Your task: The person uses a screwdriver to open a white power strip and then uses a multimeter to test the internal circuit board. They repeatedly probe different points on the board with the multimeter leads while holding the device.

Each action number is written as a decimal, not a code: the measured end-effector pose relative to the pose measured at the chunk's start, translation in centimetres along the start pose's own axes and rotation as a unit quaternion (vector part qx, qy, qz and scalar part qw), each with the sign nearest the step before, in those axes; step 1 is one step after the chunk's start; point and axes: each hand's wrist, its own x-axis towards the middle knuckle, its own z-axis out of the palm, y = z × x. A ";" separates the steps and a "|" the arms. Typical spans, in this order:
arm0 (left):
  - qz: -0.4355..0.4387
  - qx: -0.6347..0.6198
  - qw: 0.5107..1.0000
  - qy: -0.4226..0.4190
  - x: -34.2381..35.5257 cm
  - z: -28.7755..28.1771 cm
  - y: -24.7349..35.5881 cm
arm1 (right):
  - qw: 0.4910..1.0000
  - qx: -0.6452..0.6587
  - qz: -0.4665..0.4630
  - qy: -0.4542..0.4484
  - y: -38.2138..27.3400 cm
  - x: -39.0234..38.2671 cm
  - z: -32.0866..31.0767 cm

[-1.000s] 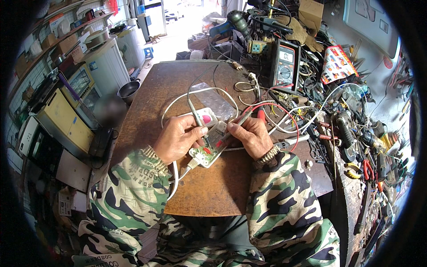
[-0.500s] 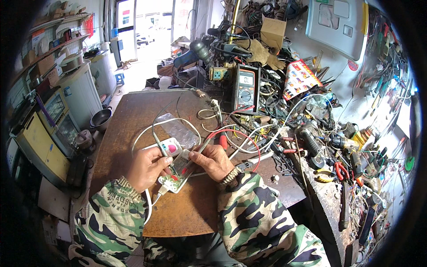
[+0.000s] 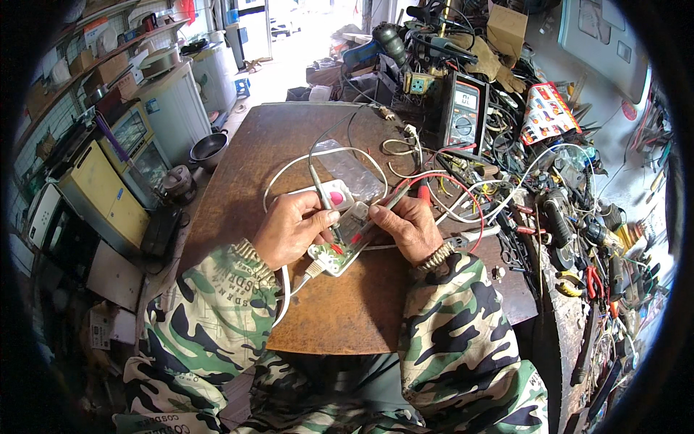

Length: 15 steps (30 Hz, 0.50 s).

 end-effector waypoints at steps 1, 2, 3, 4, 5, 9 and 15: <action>0.001 0.000 1.000 -0.004 0.1 0.0 -0.1 | 1.000 -0.007 0.006 -0.002 -0.1 -0.1 -0.2; 0.001 0.002 1.000 -0.006 0.1 -0.1 -0.2 | 1.000 -0.014 0.011 -0.007 -0.3 0.0 -0.2; -0.002 -0.001 1.000 -0.005 0.0 -0.1 -0.1 | 1.000 -0.021 0.016 -0.012 -0.4 0.0 -0.2; -0.005 -0.003 1.000 -0.004 0.0 -0.1 0.0 | 1.000 -0.009 0.008 -0.014 -0.2 0.1 -0.2; -0.007 -0.009 1.000 -0.005 0.0 -0.1 -0.1 | 1.000 0.000 0.003 -0.014 0.0 0.1 -0.2; -0.018 -0.040 0.999 0.001 -0.2 -0.4 -0.3 | 0.999 0.051 0.001 0.002 -0.4 0.1 0.3; -0.019 -0.030 0.999 -0.007 0.1 -0.1 -0.2 | 0.996 0.067 0.055 0.015 0.7 0.2 -0.1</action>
